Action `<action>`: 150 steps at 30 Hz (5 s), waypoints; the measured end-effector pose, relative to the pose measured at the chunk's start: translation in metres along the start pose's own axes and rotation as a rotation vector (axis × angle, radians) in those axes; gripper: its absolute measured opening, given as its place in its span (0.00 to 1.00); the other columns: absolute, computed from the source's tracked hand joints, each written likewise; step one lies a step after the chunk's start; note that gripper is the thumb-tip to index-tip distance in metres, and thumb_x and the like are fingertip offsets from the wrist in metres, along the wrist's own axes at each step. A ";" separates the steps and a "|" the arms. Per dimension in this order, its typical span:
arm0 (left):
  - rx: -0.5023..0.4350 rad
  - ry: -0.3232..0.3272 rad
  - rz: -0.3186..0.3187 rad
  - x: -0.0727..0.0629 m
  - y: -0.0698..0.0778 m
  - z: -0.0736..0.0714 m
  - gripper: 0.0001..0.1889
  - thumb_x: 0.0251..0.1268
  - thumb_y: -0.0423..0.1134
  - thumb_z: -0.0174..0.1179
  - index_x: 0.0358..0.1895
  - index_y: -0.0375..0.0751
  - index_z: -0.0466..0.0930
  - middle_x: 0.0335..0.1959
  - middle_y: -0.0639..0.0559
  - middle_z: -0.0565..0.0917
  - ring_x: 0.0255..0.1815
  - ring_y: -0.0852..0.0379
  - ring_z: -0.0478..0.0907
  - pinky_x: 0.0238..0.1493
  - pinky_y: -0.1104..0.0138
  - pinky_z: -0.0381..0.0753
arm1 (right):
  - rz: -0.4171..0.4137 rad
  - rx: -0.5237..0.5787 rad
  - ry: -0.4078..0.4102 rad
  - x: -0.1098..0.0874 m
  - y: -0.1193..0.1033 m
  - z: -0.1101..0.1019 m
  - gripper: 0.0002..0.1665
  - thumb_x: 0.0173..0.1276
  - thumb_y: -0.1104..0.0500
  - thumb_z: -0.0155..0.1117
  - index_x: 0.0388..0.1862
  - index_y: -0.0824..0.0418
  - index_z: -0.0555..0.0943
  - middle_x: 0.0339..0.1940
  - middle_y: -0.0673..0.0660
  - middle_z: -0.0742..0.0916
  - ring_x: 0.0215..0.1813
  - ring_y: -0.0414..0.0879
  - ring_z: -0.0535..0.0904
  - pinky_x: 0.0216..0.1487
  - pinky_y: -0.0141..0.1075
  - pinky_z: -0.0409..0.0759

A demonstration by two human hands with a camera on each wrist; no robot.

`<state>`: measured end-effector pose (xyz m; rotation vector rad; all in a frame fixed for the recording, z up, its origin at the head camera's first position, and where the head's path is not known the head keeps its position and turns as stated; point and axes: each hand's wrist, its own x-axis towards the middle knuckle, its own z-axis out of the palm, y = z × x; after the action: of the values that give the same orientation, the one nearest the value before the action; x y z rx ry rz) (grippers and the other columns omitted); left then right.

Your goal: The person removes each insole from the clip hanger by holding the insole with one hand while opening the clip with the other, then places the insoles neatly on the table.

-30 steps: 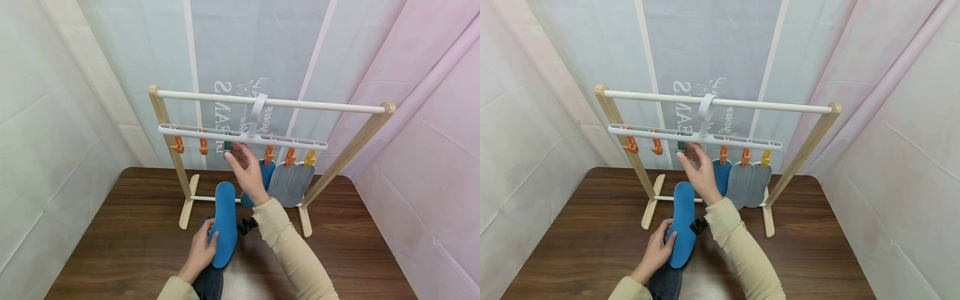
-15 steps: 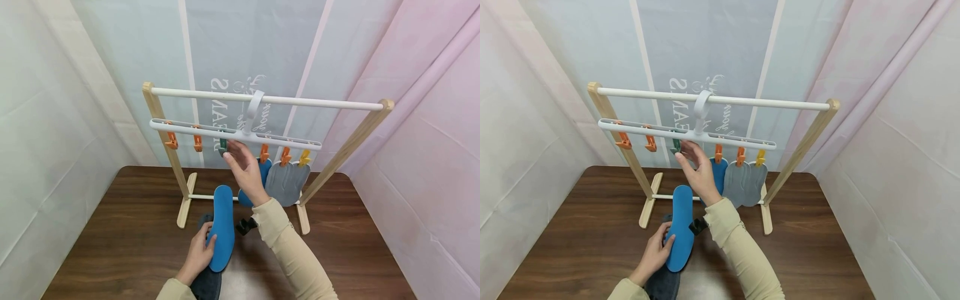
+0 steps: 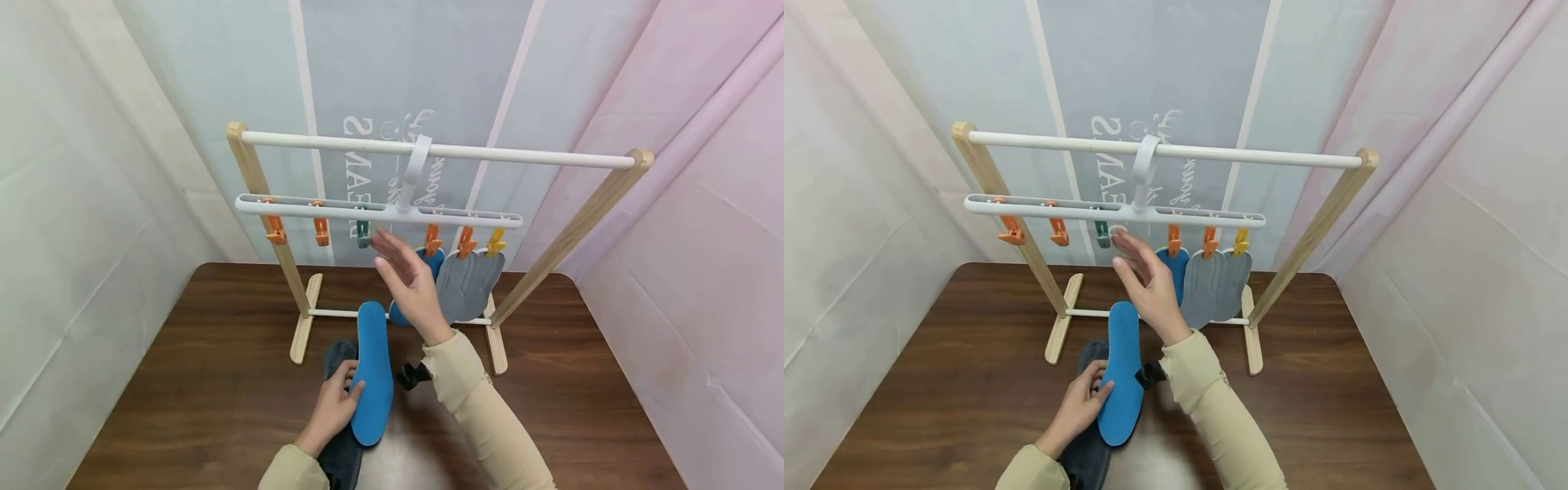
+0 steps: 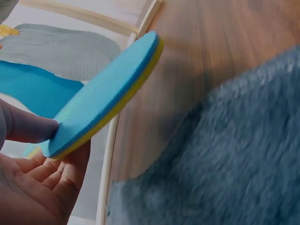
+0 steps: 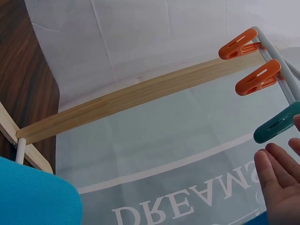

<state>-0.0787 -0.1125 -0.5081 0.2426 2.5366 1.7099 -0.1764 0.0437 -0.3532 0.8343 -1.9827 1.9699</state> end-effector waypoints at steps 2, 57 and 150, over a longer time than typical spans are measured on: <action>-0.010 -0.028 -0.017 0.000 0.001 0.001 0.16 0.69 0.29 0.53 0.57 0.32 0.70 0.44 0.42 0.79 0.34 0.58 0.77 0.33 0.69 0.76 | -0.002 0.003 -0.012 -0.003 -0.001 -0.001 0.27 0.74 0.65 0.52 0.71 0.62 0.65 0.68 0.65 0.73 0.70 0.50 0.68 0.69 0.39 0.69; 0.336 -0.275 -0.159 0.004 0.003 0.051 0.31 0.59 0.31 0.64 0.61 0.17 0.62 0.48 0.24 0.77 0.46 0.31 0.79 0.41 0.45 0.81 | -0.041 0.004 0.182 -0.037 0.001 -0.028 0.20 0.75 0.66 0.49 0.63 0.69 0.71 0.58 0.68 0.79 0.61 0.49 0.77 0.62 0.44 0.76; 0.404 0.141 0.266 0.102 0.072 0.032 0.15 0.71 0.27 0.48 0.58 0.24 0.67 0.43 0.35 0.76 0.40 0.44 0.78 0.35 0.57 0.79 | -0.191 -0.001 0.259 -0.043 0.038 -0.055 0.22 0.75 0.67 0.48 0.66 0.71 0.67 0.65 0.64 0.74 0.67 0.57 0.70 0.69 0.49 0.67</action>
<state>-0.1680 -0.0395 -0.4511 0.5200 3.0588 1.3021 -0.1746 0.1052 -0.4038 0.6983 -1.6930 1.8619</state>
